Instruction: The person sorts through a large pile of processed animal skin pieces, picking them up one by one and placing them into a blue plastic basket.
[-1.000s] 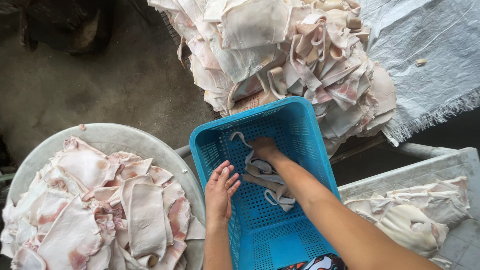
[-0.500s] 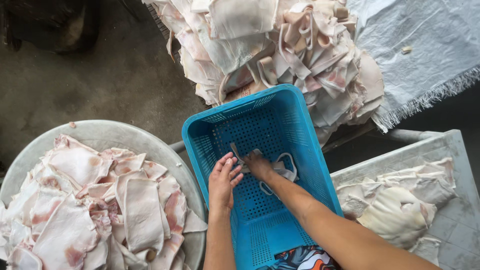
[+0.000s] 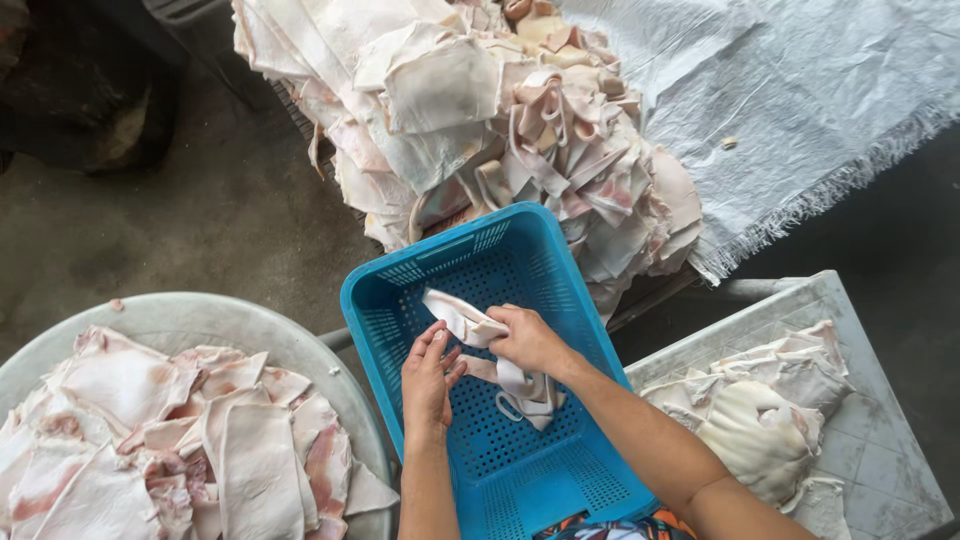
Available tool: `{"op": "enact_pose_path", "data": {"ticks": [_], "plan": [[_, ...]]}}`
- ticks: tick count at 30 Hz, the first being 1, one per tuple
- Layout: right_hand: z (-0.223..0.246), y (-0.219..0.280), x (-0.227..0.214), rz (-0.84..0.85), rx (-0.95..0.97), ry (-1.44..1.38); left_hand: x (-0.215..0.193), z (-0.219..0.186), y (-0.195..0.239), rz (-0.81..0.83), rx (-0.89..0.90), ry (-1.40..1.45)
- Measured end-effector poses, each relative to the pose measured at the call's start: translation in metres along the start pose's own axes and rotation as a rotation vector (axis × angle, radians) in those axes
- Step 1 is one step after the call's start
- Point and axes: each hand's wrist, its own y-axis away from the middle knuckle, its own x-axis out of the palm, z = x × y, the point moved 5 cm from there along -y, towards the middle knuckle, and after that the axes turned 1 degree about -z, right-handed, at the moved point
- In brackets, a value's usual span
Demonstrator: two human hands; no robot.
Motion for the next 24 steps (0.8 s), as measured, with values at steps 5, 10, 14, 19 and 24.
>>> {"op": "enact_pose_path", "data": {"ticks": [5, 10, 14, 19, 24], "plan": [[0.043, 0.003, -0.022, -0.136, -0.241, 0.091, 0.019, -0.005, 0.006, 0.031, 0.011, -0.036], [0.047, 0.008, -0.029, -0.135, -0.212, 0.079, 0.020, -0.018, 0.017, 0.016, 0.005, -0.041], [0.044, 0.017, -0.023, -0.097, -0.175, 0.046, 0.029, -0.025, 0.025, 0.035, -0.005, -0.060], [0.041, 0.013, -0.013, -0.067, -0.146, 0.036, 0.035, -0.016, 0.021, 0.061, -0.016, -0.114], [0.062, 0.019, -0.035, -0.126, -0.245, -0.111, 0.042, -0.016, 0.020, 0.124, -0.059, -0.044]]}}
